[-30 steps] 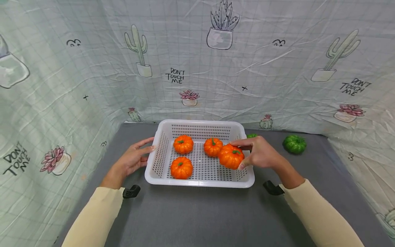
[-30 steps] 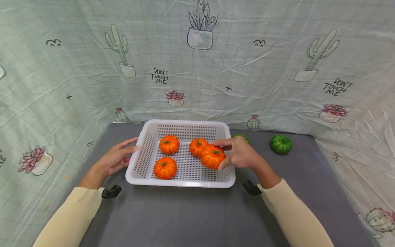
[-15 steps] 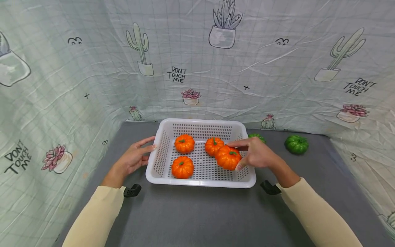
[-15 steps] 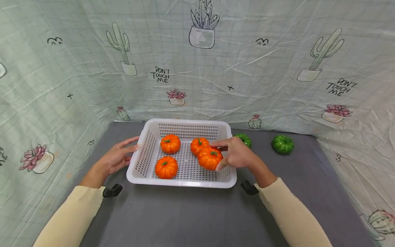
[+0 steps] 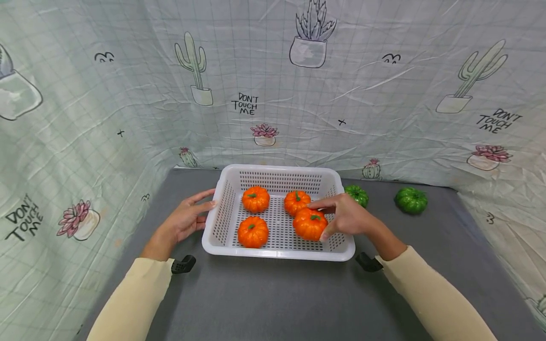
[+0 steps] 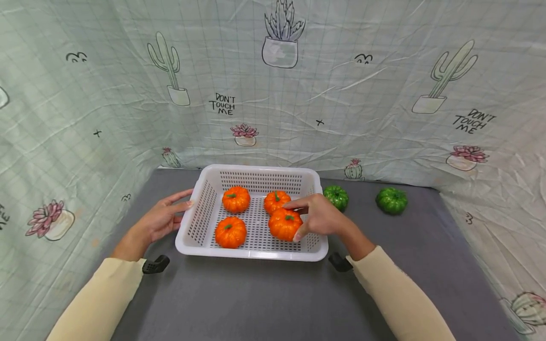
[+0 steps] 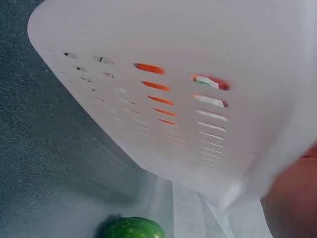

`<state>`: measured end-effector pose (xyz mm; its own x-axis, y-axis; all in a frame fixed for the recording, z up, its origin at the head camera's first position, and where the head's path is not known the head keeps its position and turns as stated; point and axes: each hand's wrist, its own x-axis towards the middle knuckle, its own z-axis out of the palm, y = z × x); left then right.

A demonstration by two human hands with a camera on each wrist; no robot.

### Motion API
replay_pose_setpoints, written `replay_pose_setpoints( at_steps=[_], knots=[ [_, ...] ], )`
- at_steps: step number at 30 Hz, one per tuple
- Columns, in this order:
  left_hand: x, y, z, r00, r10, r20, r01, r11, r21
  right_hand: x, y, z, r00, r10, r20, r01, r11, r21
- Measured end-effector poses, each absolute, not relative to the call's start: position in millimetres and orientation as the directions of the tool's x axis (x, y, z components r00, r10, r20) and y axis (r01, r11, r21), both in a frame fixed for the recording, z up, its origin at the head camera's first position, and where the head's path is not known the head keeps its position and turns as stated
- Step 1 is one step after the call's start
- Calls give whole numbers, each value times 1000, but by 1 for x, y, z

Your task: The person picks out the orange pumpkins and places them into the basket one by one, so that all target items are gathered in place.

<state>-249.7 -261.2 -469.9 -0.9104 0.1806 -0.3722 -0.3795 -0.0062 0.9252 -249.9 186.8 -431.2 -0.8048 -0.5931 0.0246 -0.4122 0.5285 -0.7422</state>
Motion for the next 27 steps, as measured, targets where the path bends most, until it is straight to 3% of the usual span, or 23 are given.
replay_pose_setpoints(
  at_steps=[16, 27],
  knots=[
    [-249, -261, -471, -909, 183, -374, -382, -11, 924, -258, 172, -435, -753, -655, -69, -413, 552, -725],
    [-249, -261, -470, -911, 186, -368, -378, -17, 926, -262, 161, -441, -695, -715, -82, -514, 573, -638]
  ],
)
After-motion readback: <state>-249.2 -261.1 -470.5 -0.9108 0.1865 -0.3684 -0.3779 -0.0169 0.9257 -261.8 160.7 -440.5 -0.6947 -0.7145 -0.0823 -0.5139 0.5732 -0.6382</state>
